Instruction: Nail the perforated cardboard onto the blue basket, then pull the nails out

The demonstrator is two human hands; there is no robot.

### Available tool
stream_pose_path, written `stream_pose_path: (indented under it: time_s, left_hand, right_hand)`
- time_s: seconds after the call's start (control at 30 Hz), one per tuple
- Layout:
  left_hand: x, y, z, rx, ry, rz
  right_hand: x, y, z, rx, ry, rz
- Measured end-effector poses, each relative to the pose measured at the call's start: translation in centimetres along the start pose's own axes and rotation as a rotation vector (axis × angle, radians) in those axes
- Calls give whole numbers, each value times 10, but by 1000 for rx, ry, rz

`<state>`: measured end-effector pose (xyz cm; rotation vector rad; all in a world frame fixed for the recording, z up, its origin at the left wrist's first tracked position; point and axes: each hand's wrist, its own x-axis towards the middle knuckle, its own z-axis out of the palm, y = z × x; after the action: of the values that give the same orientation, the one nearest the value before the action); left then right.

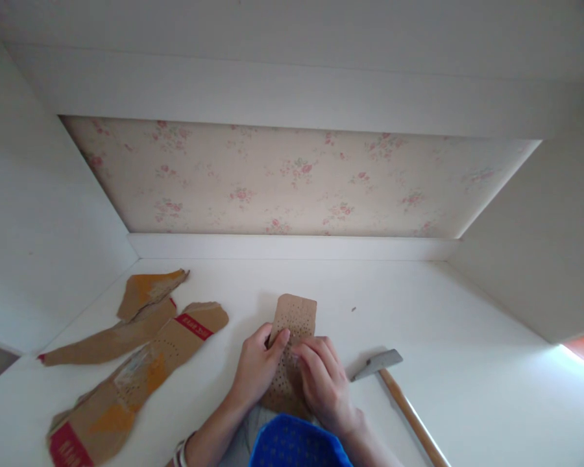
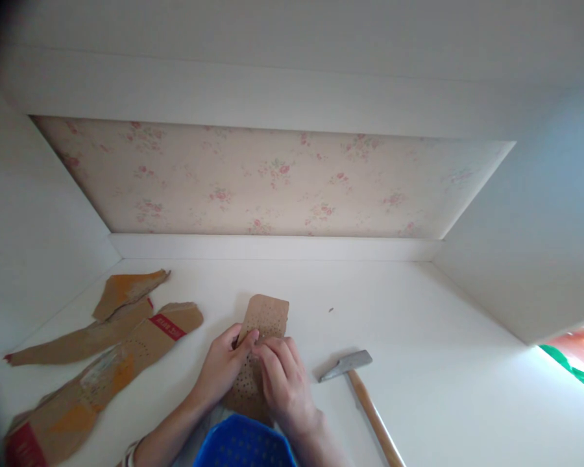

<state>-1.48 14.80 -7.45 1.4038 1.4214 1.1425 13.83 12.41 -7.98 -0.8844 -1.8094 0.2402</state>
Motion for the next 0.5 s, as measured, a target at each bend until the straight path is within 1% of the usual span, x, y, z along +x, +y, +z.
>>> stream_pose_path:
  time_s: [0.07, 0.1, 0.17, 0.23, 0.3, 0.37, 0.43, 0.5]
  left_hand:
    - [0, 0, -1, -25, 11, -12]
    - [1, 0, -1, -55, 43, -33]
    - [3, 0, -3, -159, 152, -110]
    - [5, 0, -5, -324, 258, -211]
    - [8, 0, -7, -518, 304, -300]
    - [10, 0, -8, -668, 304, -354]
    - [10, 2, -9, -736, 292, -376]
    - [10, 3, -9, -741, 281, -379]
  right_hand:
    - [0, 5, 2, -15, 89, 85]
    - [0, 9, 3, -30, 148, 144]
    - [2, 18, 3, -63, 252, 266]
    - [3, 27, 3, -84, 304, 355]
    - [4, 32, 3, -87, 301, 406]
    - [5, 33, 4, -72, 266, 432]
    - [5, 34, 5, -54, 225, 446]
    - [5, 34, 6, -46, 189, 453]
